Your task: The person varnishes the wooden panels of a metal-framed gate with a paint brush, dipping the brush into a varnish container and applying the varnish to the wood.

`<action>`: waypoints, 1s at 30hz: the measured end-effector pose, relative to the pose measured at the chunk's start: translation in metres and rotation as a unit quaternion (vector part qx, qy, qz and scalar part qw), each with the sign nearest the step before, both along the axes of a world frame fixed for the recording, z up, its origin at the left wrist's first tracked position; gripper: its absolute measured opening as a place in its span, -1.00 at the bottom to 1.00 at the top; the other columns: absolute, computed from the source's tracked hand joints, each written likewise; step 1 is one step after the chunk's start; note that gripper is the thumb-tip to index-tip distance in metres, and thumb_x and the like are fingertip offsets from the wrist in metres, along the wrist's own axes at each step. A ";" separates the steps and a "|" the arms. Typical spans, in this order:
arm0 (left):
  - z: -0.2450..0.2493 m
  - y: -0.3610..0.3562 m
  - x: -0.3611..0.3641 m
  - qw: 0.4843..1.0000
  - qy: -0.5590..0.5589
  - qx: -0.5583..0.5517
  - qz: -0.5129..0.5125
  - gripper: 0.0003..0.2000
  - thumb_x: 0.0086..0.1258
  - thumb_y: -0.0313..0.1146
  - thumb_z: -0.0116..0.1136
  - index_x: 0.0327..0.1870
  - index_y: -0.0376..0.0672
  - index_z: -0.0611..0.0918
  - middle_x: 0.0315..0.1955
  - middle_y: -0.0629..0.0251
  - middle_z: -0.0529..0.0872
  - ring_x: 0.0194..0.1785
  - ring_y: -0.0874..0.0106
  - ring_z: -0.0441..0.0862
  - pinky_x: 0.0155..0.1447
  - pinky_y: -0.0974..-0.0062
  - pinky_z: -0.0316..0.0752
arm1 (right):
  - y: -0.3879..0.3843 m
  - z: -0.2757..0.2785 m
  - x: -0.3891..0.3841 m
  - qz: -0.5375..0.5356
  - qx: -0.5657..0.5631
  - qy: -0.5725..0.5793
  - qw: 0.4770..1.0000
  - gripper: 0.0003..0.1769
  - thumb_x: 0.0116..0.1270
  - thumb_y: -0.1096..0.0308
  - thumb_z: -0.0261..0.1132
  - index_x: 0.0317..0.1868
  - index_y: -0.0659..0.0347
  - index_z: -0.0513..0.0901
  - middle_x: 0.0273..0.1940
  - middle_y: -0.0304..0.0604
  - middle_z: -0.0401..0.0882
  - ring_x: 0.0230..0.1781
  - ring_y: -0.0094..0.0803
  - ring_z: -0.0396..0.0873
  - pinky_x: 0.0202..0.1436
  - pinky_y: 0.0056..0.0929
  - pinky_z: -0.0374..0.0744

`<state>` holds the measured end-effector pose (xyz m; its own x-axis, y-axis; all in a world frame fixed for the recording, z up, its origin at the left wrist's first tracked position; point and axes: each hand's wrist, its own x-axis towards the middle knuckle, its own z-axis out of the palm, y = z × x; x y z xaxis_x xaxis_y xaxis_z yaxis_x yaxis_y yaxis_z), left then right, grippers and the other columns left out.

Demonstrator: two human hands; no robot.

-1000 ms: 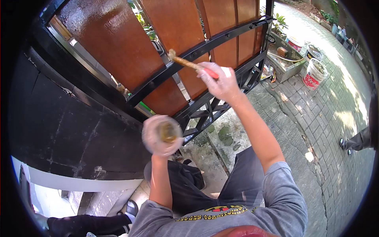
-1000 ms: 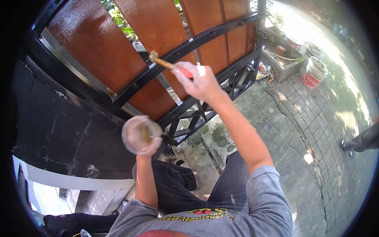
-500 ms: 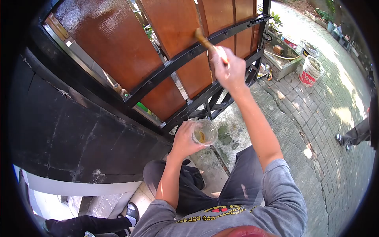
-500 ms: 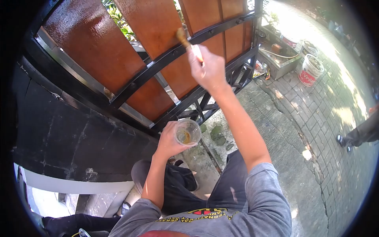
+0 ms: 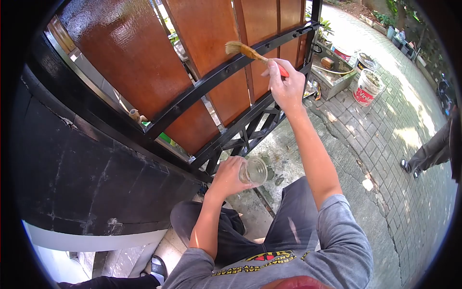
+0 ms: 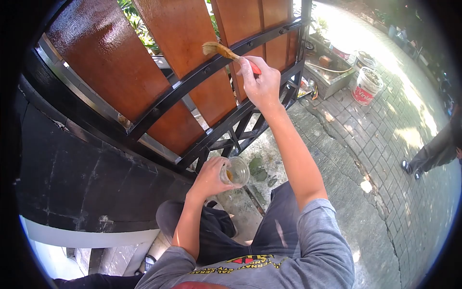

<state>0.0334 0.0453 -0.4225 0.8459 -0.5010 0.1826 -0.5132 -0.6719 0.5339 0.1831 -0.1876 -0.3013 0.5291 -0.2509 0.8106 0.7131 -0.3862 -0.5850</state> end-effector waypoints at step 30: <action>-0.001 0.008 0.011 0.999 -0.018 -0.030 0.025 -0.31 -0.10 -0.13 0.71 0.06 -0.25 0.63 0.07 0.12 0.67 0.22 0.06 0.60 0.33 0.15 0.50 | 0.038 -0.027 -0.024 -0.047 0.026 -0.047 0.997 -0.77 0.56 0.34 0.36 0.03 0.36 0.73 -0.41 -0.13 0.78 -0.44 -0.57 0.72 -0.35 -0.57 0.62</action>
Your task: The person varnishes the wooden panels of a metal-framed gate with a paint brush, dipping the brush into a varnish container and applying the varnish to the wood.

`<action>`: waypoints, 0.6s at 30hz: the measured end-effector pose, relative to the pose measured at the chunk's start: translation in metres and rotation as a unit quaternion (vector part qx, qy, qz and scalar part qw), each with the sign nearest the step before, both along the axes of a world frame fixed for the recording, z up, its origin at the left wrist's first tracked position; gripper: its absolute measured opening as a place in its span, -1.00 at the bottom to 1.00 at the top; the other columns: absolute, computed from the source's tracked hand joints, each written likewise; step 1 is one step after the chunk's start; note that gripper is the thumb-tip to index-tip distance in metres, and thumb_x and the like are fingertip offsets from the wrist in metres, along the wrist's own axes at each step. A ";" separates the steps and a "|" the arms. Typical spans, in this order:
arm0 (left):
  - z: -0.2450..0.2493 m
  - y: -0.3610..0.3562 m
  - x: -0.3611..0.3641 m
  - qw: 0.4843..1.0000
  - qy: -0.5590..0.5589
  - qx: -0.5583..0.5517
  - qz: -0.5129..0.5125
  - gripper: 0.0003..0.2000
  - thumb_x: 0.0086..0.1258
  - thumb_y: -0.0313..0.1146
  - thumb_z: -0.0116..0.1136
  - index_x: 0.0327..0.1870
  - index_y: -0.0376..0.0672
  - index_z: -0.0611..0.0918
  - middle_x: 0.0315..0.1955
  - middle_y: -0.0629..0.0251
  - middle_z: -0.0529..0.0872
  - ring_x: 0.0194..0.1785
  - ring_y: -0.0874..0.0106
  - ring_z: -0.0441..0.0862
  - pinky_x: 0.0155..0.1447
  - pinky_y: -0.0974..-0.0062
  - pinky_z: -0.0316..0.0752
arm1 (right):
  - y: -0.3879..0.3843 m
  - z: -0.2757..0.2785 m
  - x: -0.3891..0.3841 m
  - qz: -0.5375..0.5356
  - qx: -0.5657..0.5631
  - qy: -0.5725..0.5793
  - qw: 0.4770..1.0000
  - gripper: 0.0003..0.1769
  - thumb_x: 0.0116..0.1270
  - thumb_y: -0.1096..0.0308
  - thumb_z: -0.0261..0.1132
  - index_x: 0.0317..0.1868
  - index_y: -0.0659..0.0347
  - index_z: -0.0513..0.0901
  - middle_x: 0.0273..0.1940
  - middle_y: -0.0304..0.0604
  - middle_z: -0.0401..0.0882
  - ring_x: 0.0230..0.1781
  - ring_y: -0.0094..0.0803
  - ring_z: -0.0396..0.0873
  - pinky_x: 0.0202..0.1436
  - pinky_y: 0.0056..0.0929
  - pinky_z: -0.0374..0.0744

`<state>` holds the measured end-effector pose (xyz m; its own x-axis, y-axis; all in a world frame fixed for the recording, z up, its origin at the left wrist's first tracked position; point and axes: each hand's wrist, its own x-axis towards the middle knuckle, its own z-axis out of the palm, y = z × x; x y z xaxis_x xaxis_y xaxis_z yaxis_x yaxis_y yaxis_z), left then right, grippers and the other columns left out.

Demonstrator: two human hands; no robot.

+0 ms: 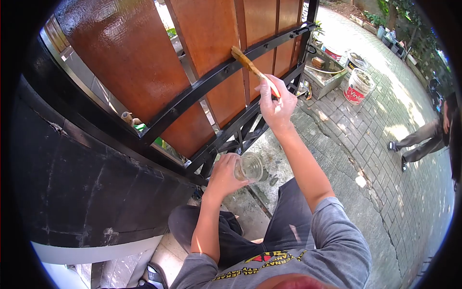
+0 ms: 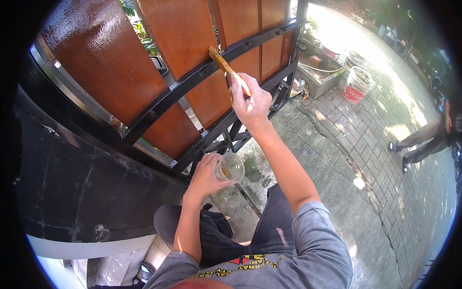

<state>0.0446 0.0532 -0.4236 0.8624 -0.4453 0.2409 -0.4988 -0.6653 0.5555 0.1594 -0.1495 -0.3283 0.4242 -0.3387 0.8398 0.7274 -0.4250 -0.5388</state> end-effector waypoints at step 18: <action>0.000 0.018 -0.005 0.998 0.043 0.002 0.048 -0.35 -0.08 -0.13 0.73 0.01 -0.24 0.62 0.10 0.10 0.68 0.27 0.06 0.58 0.37 0.16 0.49 | 0.013 -0.004 0.005 -0.105 -0.147 -0.082 0.980 -0.71 0.37 0.46 0.50 0.01 0.46 0.69 -0.35 0.06 0.76 -0.44 -0.13 0.79 -0.34 -0.36 0.72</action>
